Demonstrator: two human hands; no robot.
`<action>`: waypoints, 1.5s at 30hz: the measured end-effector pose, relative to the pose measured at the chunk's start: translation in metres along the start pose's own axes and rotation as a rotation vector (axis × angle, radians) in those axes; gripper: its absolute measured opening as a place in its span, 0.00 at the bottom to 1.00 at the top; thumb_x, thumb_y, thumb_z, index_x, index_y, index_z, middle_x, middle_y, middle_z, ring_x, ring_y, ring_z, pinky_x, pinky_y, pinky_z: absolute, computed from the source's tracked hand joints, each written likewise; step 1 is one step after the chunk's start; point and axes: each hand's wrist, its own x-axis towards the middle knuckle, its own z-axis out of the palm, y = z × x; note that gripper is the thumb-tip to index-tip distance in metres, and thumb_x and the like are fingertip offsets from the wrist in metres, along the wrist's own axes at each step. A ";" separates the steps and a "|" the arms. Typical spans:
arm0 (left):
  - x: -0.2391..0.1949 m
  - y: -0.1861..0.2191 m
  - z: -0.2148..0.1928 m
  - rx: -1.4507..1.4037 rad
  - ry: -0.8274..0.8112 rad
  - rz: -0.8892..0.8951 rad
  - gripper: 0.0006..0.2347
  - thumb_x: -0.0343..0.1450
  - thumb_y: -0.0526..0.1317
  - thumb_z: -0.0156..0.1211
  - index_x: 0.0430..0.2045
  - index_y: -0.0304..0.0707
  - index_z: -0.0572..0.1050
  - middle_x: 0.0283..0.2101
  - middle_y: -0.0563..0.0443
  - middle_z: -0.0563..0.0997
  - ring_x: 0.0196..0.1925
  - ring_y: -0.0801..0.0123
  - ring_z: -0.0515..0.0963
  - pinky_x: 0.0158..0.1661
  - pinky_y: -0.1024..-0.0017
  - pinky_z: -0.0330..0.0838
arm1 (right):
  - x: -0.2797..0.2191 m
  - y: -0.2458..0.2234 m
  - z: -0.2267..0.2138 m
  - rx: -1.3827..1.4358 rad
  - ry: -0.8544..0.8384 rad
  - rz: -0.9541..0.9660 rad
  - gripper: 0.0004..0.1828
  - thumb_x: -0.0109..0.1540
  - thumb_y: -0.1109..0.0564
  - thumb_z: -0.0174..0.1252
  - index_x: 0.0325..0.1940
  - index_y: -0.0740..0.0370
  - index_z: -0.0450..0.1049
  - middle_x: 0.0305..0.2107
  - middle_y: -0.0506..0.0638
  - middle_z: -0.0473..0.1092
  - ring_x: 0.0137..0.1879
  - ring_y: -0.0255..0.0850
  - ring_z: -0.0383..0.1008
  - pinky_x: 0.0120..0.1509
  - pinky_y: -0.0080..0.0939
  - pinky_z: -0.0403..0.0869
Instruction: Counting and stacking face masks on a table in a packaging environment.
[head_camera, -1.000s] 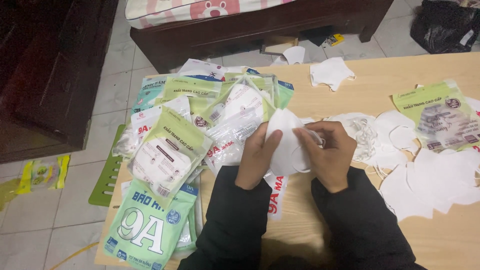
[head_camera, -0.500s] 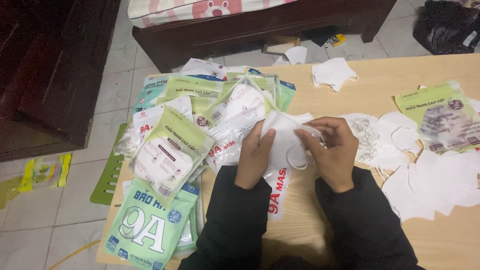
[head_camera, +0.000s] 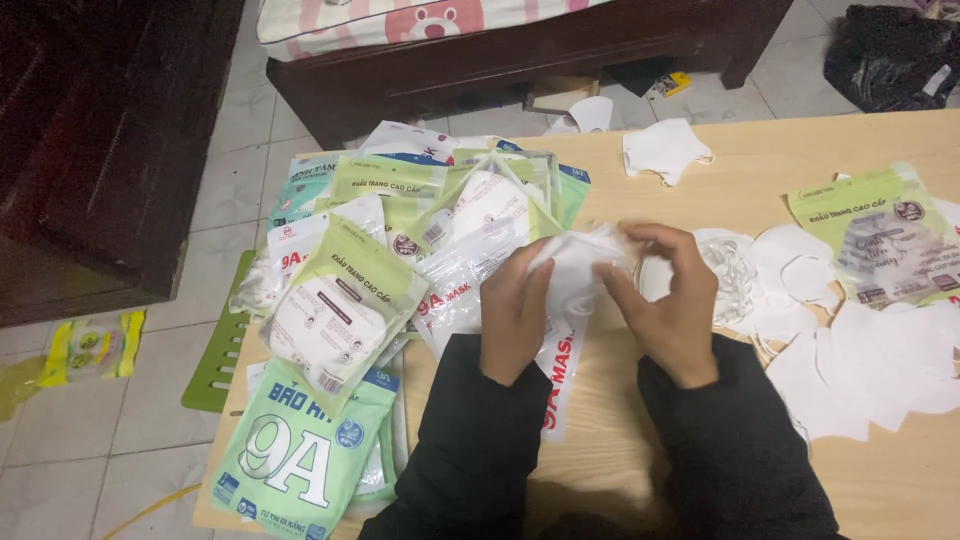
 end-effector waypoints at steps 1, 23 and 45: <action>-0.002 0.004 0.000 0.000 0.000 -0.002 0.15 0.79 0.42 0.46 0.51 0.30 0.76 0.37 0.31 0.82 0.41 0.41 0.84 0.41 0.53 0.79 | 0.002 -0.011 -0.004 0.000 -0.001 0.001 0.26 0.57 0.63 0.74 0.57 0.64 0.72 0.48 0.57 0.76 0.51 0.50 0.76 0.56 0.51 0.73; -0.022 0.050 0.002 -0.024 -0.004 0.346 0.12 0.71 0.26 0.59 0.48 0.31 0.79 0.40 0.37 0.85 0.40 0.42 0.85 0.40 0.55 0.79 | -0.009 -0.027 -0.029 0.230 -0.092 -0.184 0.08 0.57 0.69 0.66 0.40 0.70 0.80 0.30 0.59 0.79 0.38 0.52 0.80 0.48 0.53 0.76; -0.022 0.059 0.000 0.004 0.146 0.467 0.07 0.66 0.23 0.64 0.33 0.31 0.82 0.38 0.36 0.86 0.33 0.49 0.86 0.31 0.59 0.82 | -0.009 -0.039 -0.030 0.203 -0.042 -0.326 0.05 0.58 0.70 0.64 0.37 0.69 0.80 0.29 0.60 0.78 0.35 0.50 0.80 0.43 0.50 0.77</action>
